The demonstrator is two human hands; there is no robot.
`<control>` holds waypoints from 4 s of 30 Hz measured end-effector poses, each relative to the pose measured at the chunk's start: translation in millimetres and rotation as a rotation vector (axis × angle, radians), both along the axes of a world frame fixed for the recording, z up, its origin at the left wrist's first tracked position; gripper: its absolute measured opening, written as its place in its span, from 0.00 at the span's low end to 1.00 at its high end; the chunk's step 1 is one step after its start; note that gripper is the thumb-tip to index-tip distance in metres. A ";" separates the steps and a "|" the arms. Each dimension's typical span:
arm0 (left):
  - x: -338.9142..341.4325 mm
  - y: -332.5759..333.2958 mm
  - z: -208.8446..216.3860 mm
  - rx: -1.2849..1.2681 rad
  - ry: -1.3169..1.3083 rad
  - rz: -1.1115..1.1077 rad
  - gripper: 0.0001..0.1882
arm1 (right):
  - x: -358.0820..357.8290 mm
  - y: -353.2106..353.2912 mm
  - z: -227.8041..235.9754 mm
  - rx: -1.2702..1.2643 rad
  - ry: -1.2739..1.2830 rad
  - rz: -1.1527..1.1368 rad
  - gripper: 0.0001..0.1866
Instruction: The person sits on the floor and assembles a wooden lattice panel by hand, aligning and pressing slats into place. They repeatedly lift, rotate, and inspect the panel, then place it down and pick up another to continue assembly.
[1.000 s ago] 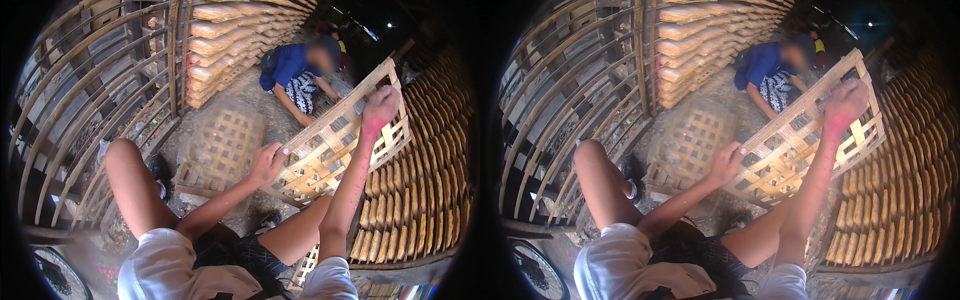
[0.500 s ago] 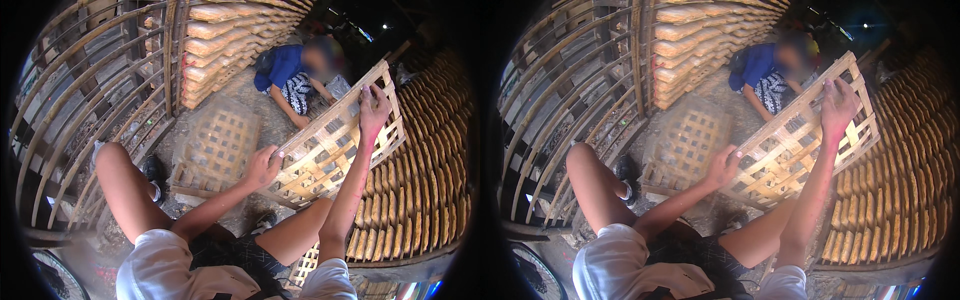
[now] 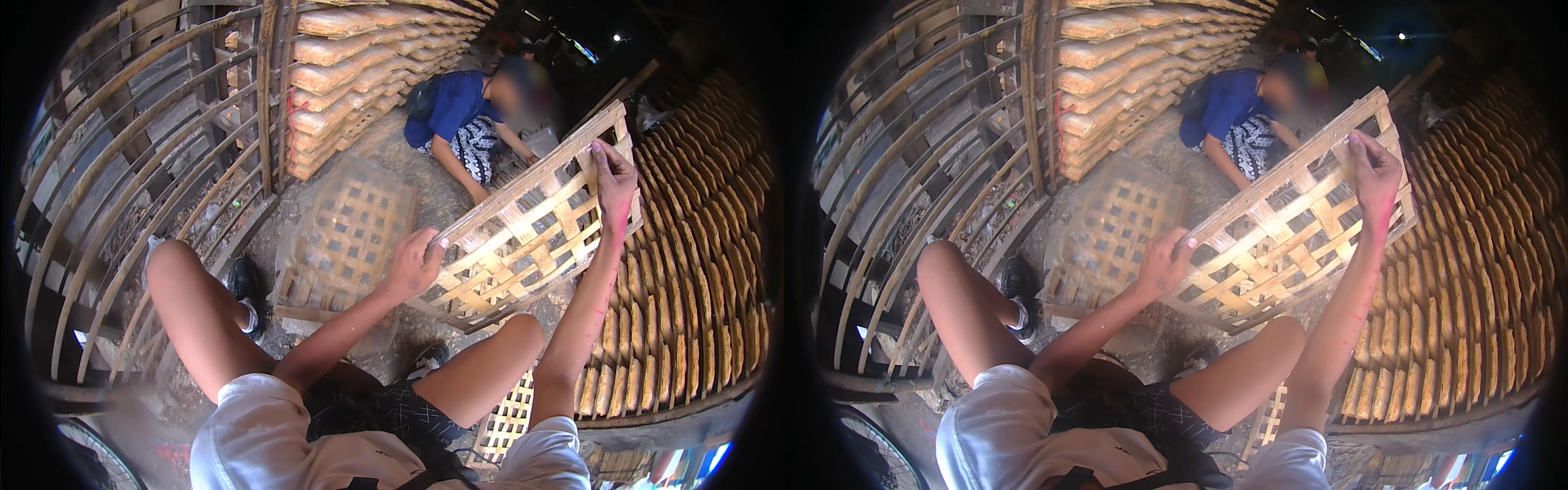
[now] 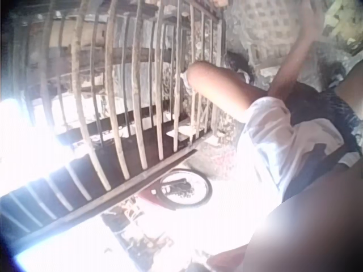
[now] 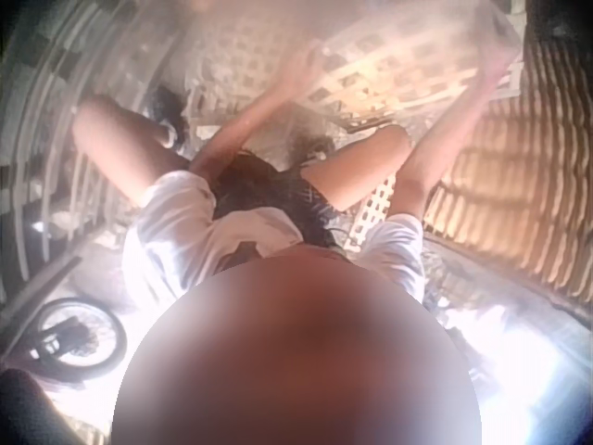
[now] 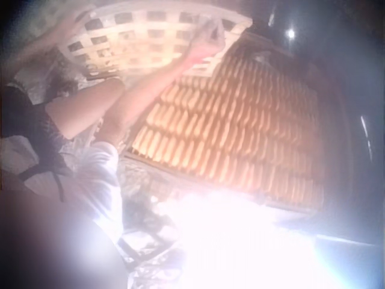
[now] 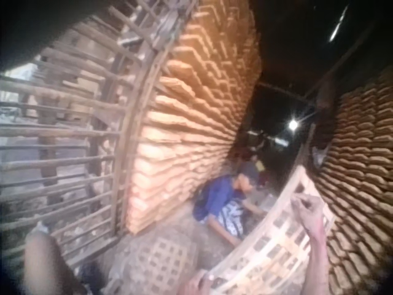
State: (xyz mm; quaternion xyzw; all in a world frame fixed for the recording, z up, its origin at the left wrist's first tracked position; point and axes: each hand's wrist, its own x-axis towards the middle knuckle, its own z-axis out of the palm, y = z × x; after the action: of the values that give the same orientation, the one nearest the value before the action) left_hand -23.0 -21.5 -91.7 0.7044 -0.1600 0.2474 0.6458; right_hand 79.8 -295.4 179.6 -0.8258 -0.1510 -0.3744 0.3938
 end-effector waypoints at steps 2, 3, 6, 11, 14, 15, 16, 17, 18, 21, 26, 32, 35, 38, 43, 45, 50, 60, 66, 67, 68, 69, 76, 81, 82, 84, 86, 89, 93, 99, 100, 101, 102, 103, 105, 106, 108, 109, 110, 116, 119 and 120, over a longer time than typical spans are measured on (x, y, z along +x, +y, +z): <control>-1.8 -4.1 1.5 0.017 -0.030 -0.001 0.12 | 0.5 -1.3 -2.4 0.189 -0.028 -0.115 0.17; -3.4 -6.5 2.6 0.037 -0.030 -0.003 0.11 | -2.1 -2.0 -3.5 0.179 -0.061 -0.191 0.19; -9.3 -11.4 7.4 0.064 -0.035 -0.016 0.10 | -11.6 3.2 -7.4 0.078 -0.050 -0.268 0.21; -24.0 -19.4 17.5 0.067 -0.033 0.049 0.07 | -16.4 23.7 -9.7 0.141 -0.034 -0.048 0.24; -35.2 -29.5 23.0 0.090 -0.075 0.108 0.07 | -18.9 31.7 -6.6 0.192 -0.087 -0.041 0.24; -36.9 -32.4 24.7 0.073 -0.085 0.118 0.07 | -20.7 33.7 -4.9 0.211 -0.103 0.023 0.22; -38.8 -35.6 26.3 0.052 -0.092 0.126 0.07 | -22.5 35.3 -2.0 0.207 -0.104 0.003 0.21; -40.7 -37.1 27.2 0.029 -0.096 0.117 0.07 | -22.6 38.0 0.8 0.203 -0.101 -0.011 0.21; -41.9 -37.7 27.8 0.026 -0.087 0.123 0.07 | -22.7 40.8 3.5 0.212 -0.085 -0.028 0.20; -42.8 -39.0 28.7 0.012 -0.061 0.097 0.08 | -21.7 47.5 9.5 0.204 -0.137 -0.208 0.19; -31.6 -34.8 25.0 0.013 -0.003 0.082 0.10 | -13.1 54.9 -8.0 0.286 -0.402 -0.076 0.14; -12.4 -30.8 17.4 -0.178 0.215 0.017 0.13 | -40.0 25.2 -58.1 0.597 -0.408 0.073 0.20; -6.0 -30.3 15.6 -0.255 0.201 -0.004 0.14 | -63.1 18.9 -93.8 0.364 -0.328 -0.112 0.19; 0.3 -27.8 14.4 -0.252 0.233 0.019 0.15 | -70.9 42.3 -127.3 0.135 -0.231 -0.233 0.05; 4.3 -29.4 14.9 -0.280 0.207 0.013 0.15 | -69.0 90.1 -144.4 -0.442 -0.260 -0.294 0.20; 3.8 -31.0 16.6 -0.288 0.214 -0.004 0.15 | -65.6 98.3 -141.0 -0.431 -0.257 -0.315 0.20; 1.7 -32.8 21.5 -0.294 0.240 -0.017 0.15 | -53.5 102.9 -136.4 -0.369 -0.292 -0.319 0.17; -4.6 -30.1 23.7 -0.290 0.192 0.034 0.16 | -34.1 126.5 -139.0 -0.310 -0.391 -0.323 0.06; 1.3 -21.1 23.6 -0.259 0.135 0.078 0.17 | -49.6 117.2 -133.0 -0.296 -0.374 -0.251 0.09; 2.5 -19.5 23.5 -0.277 0.143 0.068 0.17 | -53.9 119.7 -132.8 -0.270 -0.306 -0.339 0.10; 3.8 -17.6 23.7 -0.298 0.151 0.057 0.17 | -58.9 123.1 -132.8 -0.154 -0.153 -0.278 0.09; 5.3 -15.5 24.3 -0.317 0.177 0.059 0.17 | -63.8 126.9 -132.5 -0.039 0.000 -0.216 0.09; 9.8 1.1 39.1 -0.434 0.151 0.044 0.16 | -103.1 157.1 -167.4 -0.474 -0.153 -0.032 0.20; 3.5 11.4 49.1 -0.409 0.226 0.044 0.16 | -93.3 151.3 -186.8 -0.603 -0.340 -0.080 0.24; 3.0 12.7 50.9 -0.401 0.222 0.041 0.16 | -90.4 151.2 -188.9 -0.594 -0.371 -0.070 0.24; 2.9 14.4 53.4 -0.393 0.204 0.042 0.15 | -86.4 148.9 -190.1 -0.602 -0.393 -0.053 0.24; 3.3 14.4 53.6 -0.386 0.171 0.068 0.15 | -83.8 142.7 -187.5 -0.638 -0.375 -0.027 0.24; 4.8 13.8 50.2 -0.369 0.181 0.092 0.16 | -76.8 133.9 -181.4 -0.700 -0.414 0.003 0.24; 6.0 12.0 43.0 -0.353 0.222 0.117 0.15 | -73.1 136.9 -187.7 -0.684 -0.515 0.057 0.23; 10.1 16.3 35.3 -0.360 0.252 0.104 0.17 | -77.9 98.7 -200.5 -0.564 -0.249 -0.120 0.04; 11.6 17.4 34.2 -0.362 0.251 0.107 0.18 | -75.3 82.3 -198.4 -0.483 -0.299 -0.151 0.05; 12.9 19.0 32.4 -0.363 0.329 0.104 0.19 | -75.6 63.4 -196.5 -0.395 -0.254 -0.199 0.06; 14.2 19.0 30.5 -0.370 0.345 0.104 0.19 | -77.1 43.5 -194.3 -0.290 -0.178 -0.238 0.07; 15.6 18.9 28.1 -0.377 0.362 0.110 0.19 | -79.1 22.2 -190.3 -0.297 -0.153 -0.306 0.08; 19.5 17.2 22.6 -0.387 0.320 0.123 0.19 | -83.9 -13.7 -186.0 -0.253 -0.039 -0.476 0.12; 21.4 16.4 19.4 -0.366 0.344 0.152 0.19 | -85.5 -26.7 -188.1 -0.183 -0.003 -0.507 0.13; 26.4 15.7 12.6 -0.330 0.346 0.193 0.20 | -88.9 -51.5 -188.8 -0.004 0.105 -0.624 0.18; 28.4 16.6 8.8 -0.328 0.352 0.189 0.21 | -86.8 -60.3 -190.1 -0.058 0.040 -0.670 0.24; 32.1 16.7 5.9 -0.372 0.359 0.150 0.21 | -82.0 -64.6 -195.0 0.045 0.081 -0.643 0.26; 43.9 28.3 -3.6 -0.461 0.482 -0.027 0.21 | -70.5 -71.9 -209.8 0.521 0.394 -0.274 0.33; 43.2 29.8 -5.0 -0.422 0.503 -0.041 0.20 | -63.5 -65.9 -211.2 0.547 0.280 -0.193 0.29; 42.5 28.8 -5.2 -0.355 0.456 -0.028 0.19 | -61.2 -64.4 -210.2 0.495 0.279 -0.242 0.28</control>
State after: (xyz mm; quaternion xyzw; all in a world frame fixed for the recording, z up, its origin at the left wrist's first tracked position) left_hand 19.5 7.3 -96.9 0.6154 0.0254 0.0977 0.7817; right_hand 18.6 -359.8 -30.6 -0.7602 0.0996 -0.3268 0.5526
